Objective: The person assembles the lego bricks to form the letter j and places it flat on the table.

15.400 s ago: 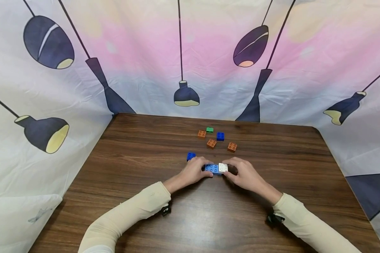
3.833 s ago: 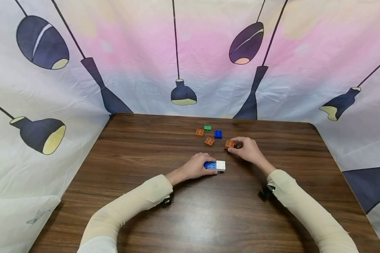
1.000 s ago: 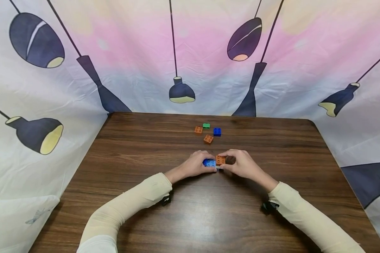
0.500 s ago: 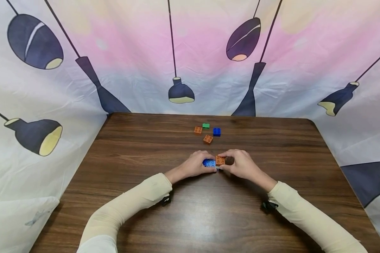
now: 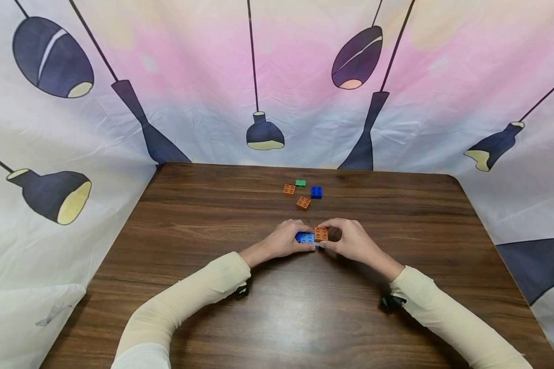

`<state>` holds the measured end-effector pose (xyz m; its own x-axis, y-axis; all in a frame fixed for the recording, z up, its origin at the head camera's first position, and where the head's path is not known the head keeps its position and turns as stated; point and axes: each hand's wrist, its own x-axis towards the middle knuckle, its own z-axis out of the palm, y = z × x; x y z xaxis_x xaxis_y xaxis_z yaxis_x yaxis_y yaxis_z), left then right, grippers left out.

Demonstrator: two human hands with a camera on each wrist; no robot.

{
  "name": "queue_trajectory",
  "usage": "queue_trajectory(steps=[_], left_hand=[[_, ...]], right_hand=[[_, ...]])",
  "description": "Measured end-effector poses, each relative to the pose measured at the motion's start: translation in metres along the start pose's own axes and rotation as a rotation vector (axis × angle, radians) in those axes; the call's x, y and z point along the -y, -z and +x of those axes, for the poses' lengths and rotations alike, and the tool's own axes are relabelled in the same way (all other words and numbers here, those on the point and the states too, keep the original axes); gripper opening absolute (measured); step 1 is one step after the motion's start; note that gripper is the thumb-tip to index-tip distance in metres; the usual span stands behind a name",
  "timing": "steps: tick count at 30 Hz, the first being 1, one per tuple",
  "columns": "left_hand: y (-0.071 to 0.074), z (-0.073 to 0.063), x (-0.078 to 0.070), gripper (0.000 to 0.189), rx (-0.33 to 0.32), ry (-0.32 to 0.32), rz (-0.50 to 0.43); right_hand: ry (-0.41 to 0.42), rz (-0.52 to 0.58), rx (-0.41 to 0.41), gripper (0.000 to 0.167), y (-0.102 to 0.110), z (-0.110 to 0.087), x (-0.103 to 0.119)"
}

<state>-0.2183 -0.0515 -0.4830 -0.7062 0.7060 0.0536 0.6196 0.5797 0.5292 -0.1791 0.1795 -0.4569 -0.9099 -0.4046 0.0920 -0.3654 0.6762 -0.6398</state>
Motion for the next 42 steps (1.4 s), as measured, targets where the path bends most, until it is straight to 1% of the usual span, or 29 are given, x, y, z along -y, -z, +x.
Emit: queue_trajectory(steps=[4, 7, 14, 18, 23, 31, 42], left_hand=[[-0.001, -0.001, 0.000, 0.045, 0.003, 0.000, 0.001], [0.000, -0.002, 0.000, 0.045, 0.006, 0.003, 0.002], [0.000, -0.002, 0.000, 0.045, -0.008, 0.000, 0.005], [0.000, -0.003, -0.001, 0.045, -0.006, -0.004, 0.006], [0.001, -0.003, -0.002, 0.044, 0.002, 0.000, 0.003], [0.001, -0.002, -0.001, 0.044, 0.012, 0.003, 0.002], [0.001, -0.001, 0.000, 0.045, 0.017, 0.011, 0.009]], right_hand=[[0.029, 0.007, 0.007, 0.042, 0.001, 0.001, 0.000], [0.042, 0.021, -0.005, 0.044, 0.005, 0.003, 0.001], [0.055, 0.053, -0.039, 0.044, 0.013, 0.016, 0.000], [0.021, 0.064, -0.048, 0.042, 0.016, 0.025, -0.004], [-0.029, 0.077, -0.064, 0.042, 0.019, 0.039, -0.012], [-0.100, 0.055, -0.077, 0.046, 0.023, 0.065, -0.029], [-0.131, 0.038, -0.083, 0.052, 0.020, 0.094, -0.047]])
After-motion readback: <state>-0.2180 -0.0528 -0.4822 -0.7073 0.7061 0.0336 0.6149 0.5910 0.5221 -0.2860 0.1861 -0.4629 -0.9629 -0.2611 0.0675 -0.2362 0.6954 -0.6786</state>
